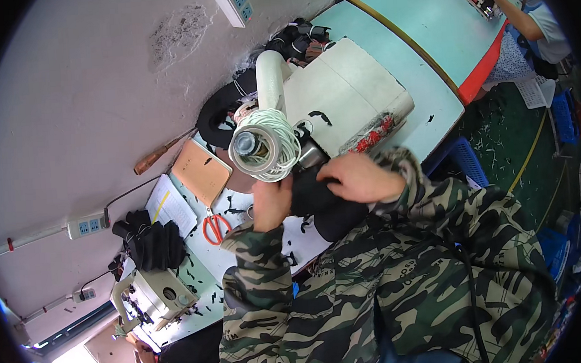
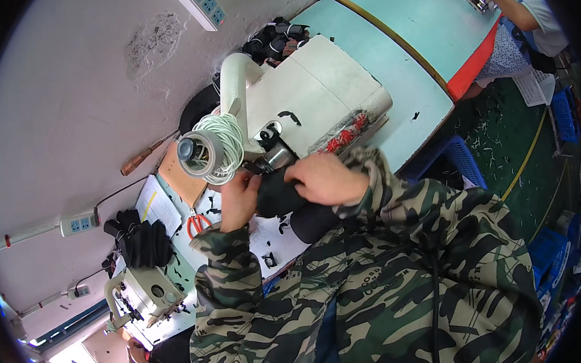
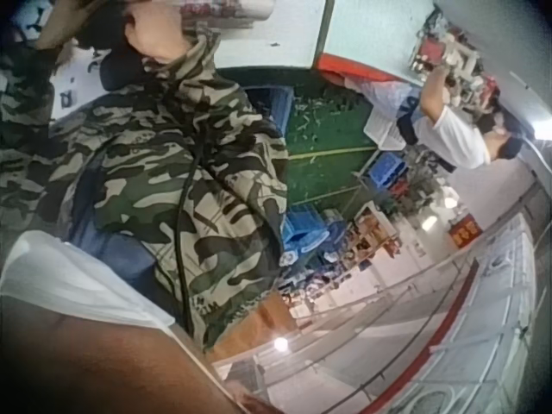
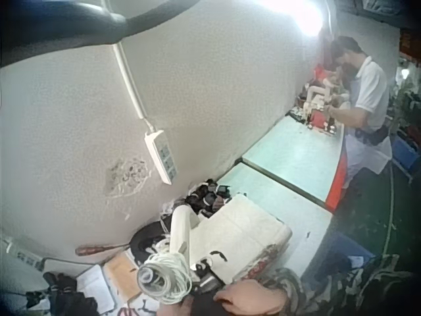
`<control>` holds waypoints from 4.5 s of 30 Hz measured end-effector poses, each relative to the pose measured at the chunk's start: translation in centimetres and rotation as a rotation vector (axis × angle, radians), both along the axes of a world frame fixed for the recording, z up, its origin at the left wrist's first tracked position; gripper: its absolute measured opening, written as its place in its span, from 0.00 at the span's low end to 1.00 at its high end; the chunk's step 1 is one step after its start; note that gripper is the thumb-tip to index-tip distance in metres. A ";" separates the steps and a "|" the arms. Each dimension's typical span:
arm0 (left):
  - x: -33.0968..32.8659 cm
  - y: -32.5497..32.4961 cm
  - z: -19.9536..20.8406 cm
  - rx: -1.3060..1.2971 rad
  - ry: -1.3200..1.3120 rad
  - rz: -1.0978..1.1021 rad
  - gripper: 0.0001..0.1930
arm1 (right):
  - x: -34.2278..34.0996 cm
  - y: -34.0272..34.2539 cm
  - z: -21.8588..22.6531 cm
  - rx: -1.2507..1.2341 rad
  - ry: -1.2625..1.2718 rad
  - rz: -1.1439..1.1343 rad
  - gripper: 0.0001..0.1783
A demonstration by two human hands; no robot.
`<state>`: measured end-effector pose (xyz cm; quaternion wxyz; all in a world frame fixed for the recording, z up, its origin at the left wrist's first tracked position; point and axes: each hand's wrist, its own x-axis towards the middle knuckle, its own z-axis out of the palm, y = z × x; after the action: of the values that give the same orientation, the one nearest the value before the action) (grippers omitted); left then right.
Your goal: The person feeds shoe pieces through a sewing machine one by one, stitching along their edges.
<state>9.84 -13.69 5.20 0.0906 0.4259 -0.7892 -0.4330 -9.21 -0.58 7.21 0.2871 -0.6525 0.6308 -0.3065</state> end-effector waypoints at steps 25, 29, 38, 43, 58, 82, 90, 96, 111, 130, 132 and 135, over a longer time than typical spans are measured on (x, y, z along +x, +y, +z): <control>1.2 7.4 4.7 -0.274 -0.132 -0.299 0.08 | -7.5 -6.7 1.3 0.319 0.302 0.351 0.14; 1.6 5.4 4.6 -0.816 -0.079 -0.248 0.10 | -13.3 3.5 3.9 0.362 0.790 -0.011 0.08; 1.5 4.3 3.8 0.583 0.057 0.029 0.09 | 0.2 4.3 -0.3 0.307 -0.624 0.035 0.13; 1.2 2.8 3.1 0.380 -0.115 -0.021 0.13 | 2.2 3.4 -1.2 0.343 -0.647 -0.111 0.19; 0.1 1.7 4.3 0.657 -0.182 -0.036 0.12 | 2.1 3.7 -1.0 0.161 -0.630 -0.221 0.16; 3.7 12.7 -7.1 -0.555 -0.331 -0.321 0.06 | -0.3 5.0 -1.0 0.150 -0.369 0.008 0.09; -0.2 5.7 4.6 0.194 -0.136 -0.128 0.09 | 1.0 3.1 -1.3 -0.108 -0.258 -0.023 0.10; -1.0 1.7 4.2 0.055 -0.217 -0.195 0.11 | 1.8 1.1 -2.3 -0.116 -0.134 -0.114 0.13; 2.2 3.1 4.2 0.815 0.011 0.043 0.16 | 0.6 2.1 -1.1 0.053 -0.358 -0.050 0.17; 1.8 -0.1 1.5 0.579 -0.054 -0.139 0.12 | 2.6 2.5 -0.6 0.248 -0.594 -0.216 0.18; 0.3 -0.6 2.2 0.142 0.007 -0.237 0.14 | 2.7 2.4 -0.9 0.236 -0.594 -0.173 0.19; -0.1 -0.5 2.0 -0.032 -0.032 -0.320 0.15 | 2.3 2.5 -1.2 -0.051 -0.494 -0.319 0.26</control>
<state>9.69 -14.21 7.16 0.0146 0.3002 -0.8551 -0.4225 -6.94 1.97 6.03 0.3638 -0.4578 0.6285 -0.5129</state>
